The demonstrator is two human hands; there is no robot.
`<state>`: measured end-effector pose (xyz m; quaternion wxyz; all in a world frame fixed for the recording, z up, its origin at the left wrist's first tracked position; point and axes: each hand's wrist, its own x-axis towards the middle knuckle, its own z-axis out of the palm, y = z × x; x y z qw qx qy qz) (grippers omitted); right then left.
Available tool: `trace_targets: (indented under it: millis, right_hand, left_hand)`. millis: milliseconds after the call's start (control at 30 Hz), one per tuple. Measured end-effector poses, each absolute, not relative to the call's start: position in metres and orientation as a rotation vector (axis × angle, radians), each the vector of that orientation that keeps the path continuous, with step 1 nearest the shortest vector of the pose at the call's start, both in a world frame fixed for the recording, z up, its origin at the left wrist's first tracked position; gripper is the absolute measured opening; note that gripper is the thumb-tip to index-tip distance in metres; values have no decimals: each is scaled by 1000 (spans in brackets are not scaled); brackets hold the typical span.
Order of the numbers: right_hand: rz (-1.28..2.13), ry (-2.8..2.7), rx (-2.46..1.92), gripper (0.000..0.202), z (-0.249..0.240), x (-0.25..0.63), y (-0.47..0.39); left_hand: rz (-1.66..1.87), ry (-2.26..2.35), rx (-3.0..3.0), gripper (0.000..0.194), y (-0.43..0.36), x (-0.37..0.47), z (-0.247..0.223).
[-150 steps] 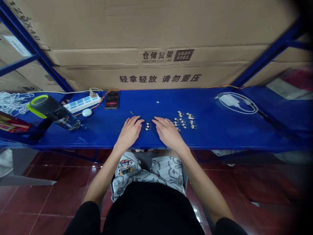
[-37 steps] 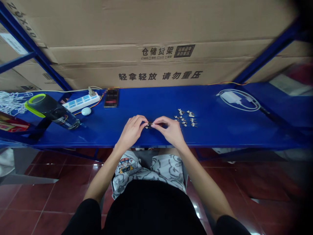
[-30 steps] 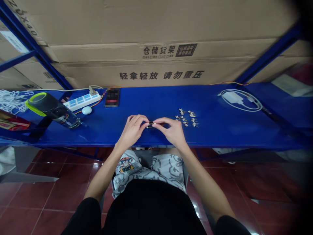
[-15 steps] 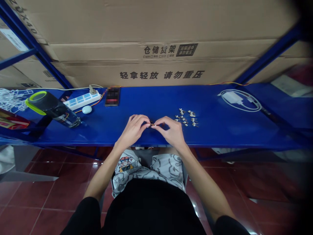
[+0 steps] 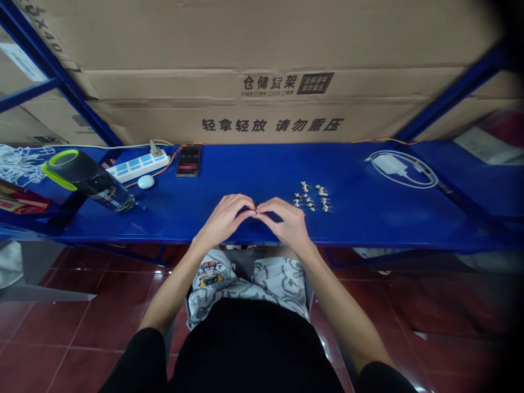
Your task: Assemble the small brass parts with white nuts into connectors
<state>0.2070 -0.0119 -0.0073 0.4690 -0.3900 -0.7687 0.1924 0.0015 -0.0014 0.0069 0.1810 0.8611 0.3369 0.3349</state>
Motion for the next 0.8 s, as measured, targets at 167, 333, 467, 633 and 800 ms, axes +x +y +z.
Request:
trace_targets:
  millis: [167,333,467,633,800]
  right_hand:
    - [549,-1835,-987,12,-5,208,-12]
    - [651,-1810,-945,17,-3,209,-11]
    - [642,-1776,-1040,14,-4,209,-9]
    - [560,-1791,-1092,12,-5,209,-5]
    - [484,-1861,-1088,14,-6,209,-4]
  left_hand:
    - [1027,1010,2429,14,0,1,4]
    - [1093,1040,2439,13,0,1,1]
    - [1078,1039,2466,15,0,0,1]
    - [1128,1065,2485,15,0,1,0]
    - [1081,1217,2479,17,2,3,-1]
